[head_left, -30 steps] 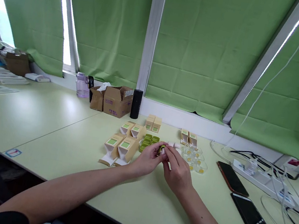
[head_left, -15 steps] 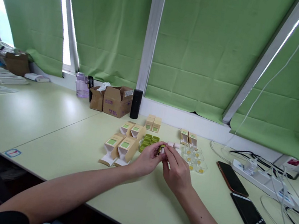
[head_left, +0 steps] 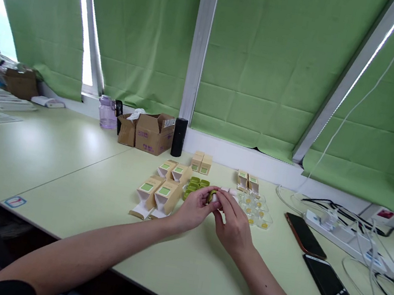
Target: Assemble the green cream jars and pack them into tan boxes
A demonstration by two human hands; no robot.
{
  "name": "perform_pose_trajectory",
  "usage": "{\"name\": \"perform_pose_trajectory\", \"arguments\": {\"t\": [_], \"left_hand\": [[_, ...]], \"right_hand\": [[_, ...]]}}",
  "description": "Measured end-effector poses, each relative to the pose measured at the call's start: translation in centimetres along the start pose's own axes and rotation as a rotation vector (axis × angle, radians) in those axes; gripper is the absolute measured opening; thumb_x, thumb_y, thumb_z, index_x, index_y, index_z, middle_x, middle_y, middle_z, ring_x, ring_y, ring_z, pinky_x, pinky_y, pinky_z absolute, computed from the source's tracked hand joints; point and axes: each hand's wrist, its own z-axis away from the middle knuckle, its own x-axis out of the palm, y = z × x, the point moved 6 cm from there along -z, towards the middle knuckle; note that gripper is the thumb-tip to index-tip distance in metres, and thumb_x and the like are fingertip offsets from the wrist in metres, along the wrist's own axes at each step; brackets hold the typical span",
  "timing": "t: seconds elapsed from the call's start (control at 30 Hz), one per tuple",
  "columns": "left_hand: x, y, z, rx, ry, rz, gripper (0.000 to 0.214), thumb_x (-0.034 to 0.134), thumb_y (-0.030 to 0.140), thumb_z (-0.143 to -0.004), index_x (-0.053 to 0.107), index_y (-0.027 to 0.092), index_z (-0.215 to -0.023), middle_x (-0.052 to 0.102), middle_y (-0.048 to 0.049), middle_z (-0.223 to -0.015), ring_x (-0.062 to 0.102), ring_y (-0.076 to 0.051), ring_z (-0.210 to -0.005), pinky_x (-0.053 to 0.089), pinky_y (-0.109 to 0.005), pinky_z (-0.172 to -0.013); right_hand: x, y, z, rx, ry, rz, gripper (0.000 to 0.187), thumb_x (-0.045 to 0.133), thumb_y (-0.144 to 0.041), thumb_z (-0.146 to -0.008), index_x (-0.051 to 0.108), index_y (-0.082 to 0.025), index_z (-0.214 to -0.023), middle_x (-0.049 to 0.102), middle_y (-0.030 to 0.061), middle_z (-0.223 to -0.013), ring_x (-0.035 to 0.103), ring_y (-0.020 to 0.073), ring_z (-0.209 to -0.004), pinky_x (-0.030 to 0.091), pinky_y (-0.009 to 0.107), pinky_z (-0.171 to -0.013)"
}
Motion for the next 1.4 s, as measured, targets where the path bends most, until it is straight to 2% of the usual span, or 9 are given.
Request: {"name": "perform_pose_trajectory", "arguments": {"t": [0.1, 0.2, 0.43, 0.6, 0.7, 0.83, 1.0, 1.2, 1.4], "left_hand": [[0.1, 0.3, 0.0, -0.038, -0.02, 0.037, 0.06, 0.08, 0.056, -0.089, 0.068, 0.016, -0.132, 0.077, -0.0101, -0.107, 0.074, -0.025, -0.101, 0.061, -0.04, -0.093], [-0.1, 0.2, -0.1, -0.07, -0.012, 0.049, 0.06, 0.081, 0.057, -0.087, 0.068, 0.017, -0.129, 0.078, -0.0093, -0.106, 0.075, -0.026, -0.102, 0.062, -0.042, -0.094], [-0.3, -0.2, 0.1, -0.108, -0.022, 0.045, 0.073, 0.079, 0.064, -0.087, 0.06, 0.017, -0.139, 0.075, -0.0135, -0.119, 0.073, -0.029, -0.113, 0.06, -0.045, -0.099], [-0.6, 0.6, 0.5, -0.113, -0.035, -0.027, 0.064, 0.068, 0.064, -0.096, 0.056, 0.02, -0.142, 0.073, -0.0148, -0.124, 0.075, -0.024, -0.099, 0.059, -0.033, -0.076], [-1.7, 1.3, 0.3, -0.063, 0.057, -0.123, 0.049, 0.063, 0.056, -0.101, 0.06, 0.02, -0.133, 0.074, -0.0128, -0.118, 0.071, -0.018, -0.083, 0.054, -0.029, -0.068], [-3.1, 2.3, 0.0, 0.049, 0.159, -0.23, 0.023, 0.058, 0.039, -0.103, 0.065, 0.018, -0.108, 0.076, -0.0099, -0.109, 0.066, -0.016, -0.078, 0.053, -0.03, -0.072], [-3.7, 3.2, -0.1, 0.14, 0.193, -0.407, 0.023, 0.05, 0.028, -0.103, 0.062, 0.019, -0.086, 0.071, -0.0074, -0.09, 0.065, -0.019, -0.084, 0.052, -0.033, -0.076], [-2.4, 5.0, 0.8, 0.395, 0.081, -0.718, 0.014, 0.06, 0.026, -0.099, 0.064, 0.019, -0.11, 0.068, -0.0125, -0.11, 0.06, -0.029, -0.112, 0.053, -0.047, -0.1], [-0.5, 4.6, 1.5, 0.575, -0.113, -0.899, 0.061, 0.072, 0.017, -0.092, 0.05, 0.024, -0.148, 0.059, -0.0149, -0.143, 0.044, -0.035, -0.136, 0.047, -0.06, -0.114]], "right_hand": [[0.0, 0.2, -0.1, 0.06, -0.027, -0.076, 0.06, 0.055, -0.018, -0.106, 0.04, -0.021, -0.164, 0.069, 0.0182, -0.142, 0.069, 0.0306, -0.131, 0.069, 0.046, -0.097], [-0.2, 0.4, -0.2, 0.089, -0.01, -0.115, 0.054, 0.053, -0.017, -0.106, 0.044, -0.022, -0.159, 0.069, 0.0179, -0.137, 0.07, 0.0303, -0.127, 0.069, 0.047, -0.095], [-0.2, 1.0, -0.2, 0.161, -0.003, -0.205, 0.036, 0.056, -0.021, -0.105, 0.056, -0.022, -0.141, 0.073, 0.0154, -0.124, 0.075, 0.0237, -0.091, 0.068, 0.04, -0.078], [-0.4, 1.7, -0.2, 0.314, 0.01, -0.299, 0.029, 0.061, -0.027, -0.103, 0.061, -0.023, -0.132, 0.074, 0.0128, -0.122, 0.073, 0.0229, -0.09, 0.067, 0.038, -0.073], [-0.5, 2.3, -0.1, 0.433, 0.026, -0.365, 0.029, 0.065, -0.031, -0.1, 0.063, -0.024, -0.129, 0.074, 0.0113, -0.12, 0.073, 0.0246, -0.097, 0.067, 0.039, -0.075], [-0.1, 3.1, 0.3, 0.61, 0.039, -0.506, 0.033, 0.071, -0.039, -0.097, 0.067, -0.025, -0.126, 0.075, 0.0106, -0.119, 0.073, 0.0257, -0.102, 0.068, 0.041, -0.079], [1.1, 4.1, 0.9, 0.841, 0.054, -0.823, 0.043, 0.079, -0.052, -0.09, 0.071, -0.024, -0.122, 0.077, 0.0098, -0.116, 0.074, 0.0268, -0.102, 0.069, 0.045, -0.084], [2.3, 4.9, 1.3, 1.052, 0.074, -1.078, 0.055, 0.092, -0.062, -0.074, 0.079, -0.018, -0.105, 0.08, 0.0087, -0.096, 0.075, 0.0233, -0.079, 0.068, 0.042, -0.074], [2.7, 4.7, 1.4, 1.161, 0.054, -1.212, 0.054, 0.094, -0.064, -0.07, 0.082, -0.016, -0.091, 0.078, 0.0071, -0.079, 0.074, 0.0199, -0.072, 0.065, 0.033, -0.066]]}}
